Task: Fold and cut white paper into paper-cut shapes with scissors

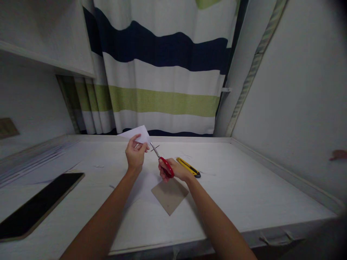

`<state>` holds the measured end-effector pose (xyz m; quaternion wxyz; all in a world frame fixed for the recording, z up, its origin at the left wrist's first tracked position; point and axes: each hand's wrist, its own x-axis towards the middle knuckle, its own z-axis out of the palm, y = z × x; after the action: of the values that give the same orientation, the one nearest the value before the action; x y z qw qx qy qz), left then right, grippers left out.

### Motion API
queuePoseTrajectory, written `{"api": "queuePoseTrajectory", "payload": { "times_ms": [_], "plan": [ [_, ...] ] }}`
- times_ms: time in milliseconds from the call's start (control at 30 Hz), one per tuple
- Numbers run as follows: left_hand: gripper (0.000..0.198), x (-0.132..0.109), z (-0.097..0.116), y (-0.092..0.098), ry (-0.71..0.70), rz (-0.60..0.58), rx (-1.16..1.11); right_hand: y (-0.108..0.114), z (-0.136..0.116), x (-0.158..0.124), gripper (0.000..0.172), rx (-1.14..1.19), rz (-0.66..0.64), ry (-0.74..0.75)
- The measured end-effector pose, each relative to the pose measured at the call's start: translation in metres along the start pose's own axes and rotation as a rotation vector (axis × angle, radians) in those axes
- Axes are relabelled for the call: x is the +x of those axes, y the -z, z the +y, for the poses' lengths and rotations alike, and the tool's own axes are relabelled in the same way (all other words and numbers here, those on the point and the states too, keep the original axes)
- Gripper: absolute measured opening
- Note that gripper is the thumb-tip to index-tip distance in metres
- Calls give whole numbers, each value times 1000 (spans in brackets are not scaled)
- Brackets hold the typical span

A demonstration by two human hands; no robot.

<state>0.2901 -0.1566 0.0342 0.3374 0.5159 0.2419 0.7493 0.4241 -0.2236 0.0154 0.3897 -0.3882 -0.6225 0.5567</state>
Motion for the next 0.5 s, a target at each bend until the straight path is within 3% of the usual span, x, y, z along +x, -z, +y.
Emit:
{"api": "queuePoseTrajectory", "payload": {
  "times_ms": [100,267,333,500],
  "plan": [
    [71,5,-3,5,33,-16,-42,9,-1,1,43,23,100,31],
    [97,-6,-9,0,212,-214,-76,18,-2,9,35,46,598,294],
    [101,-14,-9,-5,267,-293,-74,19,-1,11,32,6,660,326],
    [106,-25,-10,-12,346,-422,-54,21,7,16,22,-95,668,349]
  ]
}}
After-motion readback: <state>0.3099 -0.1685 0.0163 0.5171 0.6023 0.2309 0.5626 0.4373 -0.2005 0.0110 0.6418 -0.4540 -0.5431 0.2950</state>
